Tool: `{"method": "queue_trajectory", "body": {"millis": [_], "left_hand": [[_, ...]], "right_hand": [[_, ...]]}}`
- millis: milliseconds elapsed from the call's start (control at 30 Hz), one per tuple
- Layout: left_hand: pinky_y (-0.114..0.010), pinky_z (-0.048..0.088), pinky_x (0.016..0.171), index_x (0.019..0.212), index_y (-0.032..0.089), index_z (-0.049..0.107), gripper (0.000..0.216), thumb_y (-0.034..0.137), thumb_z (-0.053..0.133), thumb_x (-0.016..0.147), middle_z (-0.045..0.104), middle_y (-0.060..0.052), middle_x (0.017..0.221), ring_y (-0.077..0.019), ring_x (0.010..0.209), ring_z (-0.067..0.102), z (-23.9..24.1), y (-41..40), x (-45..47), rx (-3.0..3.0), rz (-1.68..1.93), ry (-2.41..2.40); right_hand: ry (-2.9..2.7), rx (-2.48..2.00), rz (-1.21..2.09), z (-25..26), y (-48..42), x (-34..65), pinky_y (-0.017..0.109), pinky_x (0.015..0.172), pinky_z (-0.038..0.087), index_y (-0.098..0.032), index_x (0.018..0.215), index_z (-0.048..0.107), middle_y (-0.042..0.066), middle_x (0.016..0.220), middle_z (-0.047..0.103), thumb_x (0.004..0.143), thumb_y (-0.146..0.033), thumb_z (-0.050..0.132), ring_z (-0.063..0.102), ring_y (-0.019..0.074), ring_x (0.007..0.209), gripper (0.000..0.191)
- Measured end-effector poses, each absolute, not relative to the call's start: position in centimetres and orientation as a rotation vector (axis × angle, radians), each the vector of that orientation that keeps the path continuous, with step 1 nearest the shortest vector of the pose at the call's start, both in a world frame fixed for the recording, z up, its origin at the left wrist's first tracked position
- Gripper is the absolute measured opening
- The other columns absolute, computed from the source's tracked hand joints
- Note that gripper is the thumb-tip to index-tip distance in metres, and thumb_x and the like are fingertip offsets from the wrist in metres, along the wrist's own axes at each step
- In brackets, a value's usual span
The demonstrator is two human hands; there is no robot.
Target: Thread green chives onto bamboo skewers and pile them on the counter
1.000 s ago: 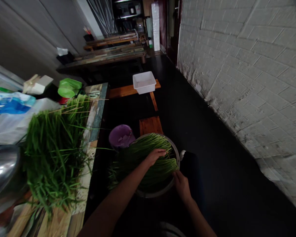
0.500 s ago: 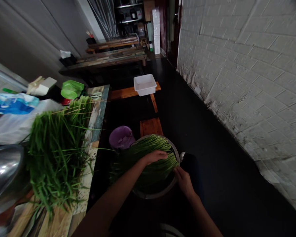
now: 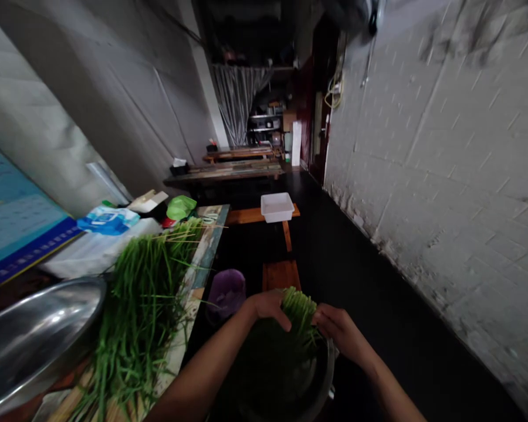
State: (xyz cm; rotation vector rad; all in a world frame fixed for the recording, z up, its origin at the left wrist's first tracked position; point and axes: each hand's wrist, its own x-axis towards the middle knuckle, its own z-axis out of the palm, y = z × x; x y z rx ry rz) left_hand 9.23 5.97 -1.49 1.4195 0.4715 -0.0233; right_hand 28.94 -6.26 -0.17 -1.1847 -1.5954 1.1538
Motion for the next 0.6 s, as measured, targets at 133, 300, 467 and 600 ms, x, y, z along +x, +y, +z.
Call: {"method": "queue_trajectory", "body": {"millis": [133, 300, 467, 600], "left_hand": [[-0.038, 0.046, 0.076, 0.103, 0.014, 0.064, 0.085, 0.046, 0.086, 0.027, 0.069, -0.008, 0.092, -0.0272, 0.084, 0.061, -0.5, 6.2, 7.7, 1.280, 0.047, 0.377], [-0.037, 0.046, 0.068, 0.109, 0.018, 0.060, 0.080, 0.040, 0.085, 0.036, 0.068, -0.008, 0.089, -0.0262, 0.077, 0.063, -0.4, 5.0, 7.3, 1.130, 0.226, 0.298], [-0.026, 0.041, 0.055, 0.103, 0.020, 0.060, 0.069, 0.020, 0.083, 0.038, 0.066, -0.001, 0.079, -0.0162, 0.060, 0.059, -0.8, 3.4, 7.4, 1.208, 0.357, 0.485], [-0.022, 0.035, 0.050, 0.086, 0.018, 0.064, 0.045, 0.018, 0.080, 0.044, 0.063, 0.001, 0.071, -0.0108, 0.054, 0.051, -0.2, 2.4, 6.9, 1.216, 0.473, 0.580]], "right_hand": [[-1.475, -1.142, 1.071, 4.3, -4.6, 29.0, 0.021, 0.045, 0.025, -0.018, 0.069, 0.052, -0.007, 0.050, 0.036, 0.086, -0.051, 0.044, 0.030, 0.0081, 0.046, 0.038], [-1.424, -1.181, 0.807, 7.0, -2.5, 30.4, 0.021, 0.044, 0.026, -0.018, 0.070, 0.056, -0.008, 0.044, 0.037, 0.083, -0.053, 0.046, 0.032, 0.0084, 0.041, 0.038], [-1.476, -1.312, 0.681, 7.2, -1.4, 31.5, 0.023, 0.043, 0.031, -0.019, 0.066, 0.056, -0.006, 0.042, 0.043, 0.083, -0.052, 0.044, 0.038, 0.0100, 0.039, 0.039], [-1.472, -1.294, 0.341, 11.0, -4.2, 30.9, 0.031, 0.062, 0.046, -0.021, 0.082, 0.061, 0.005, 0.074, 0.063, 0.079, -0.048, 0.053, 0.059, 0.0199, 0.068, 0.029]]}}
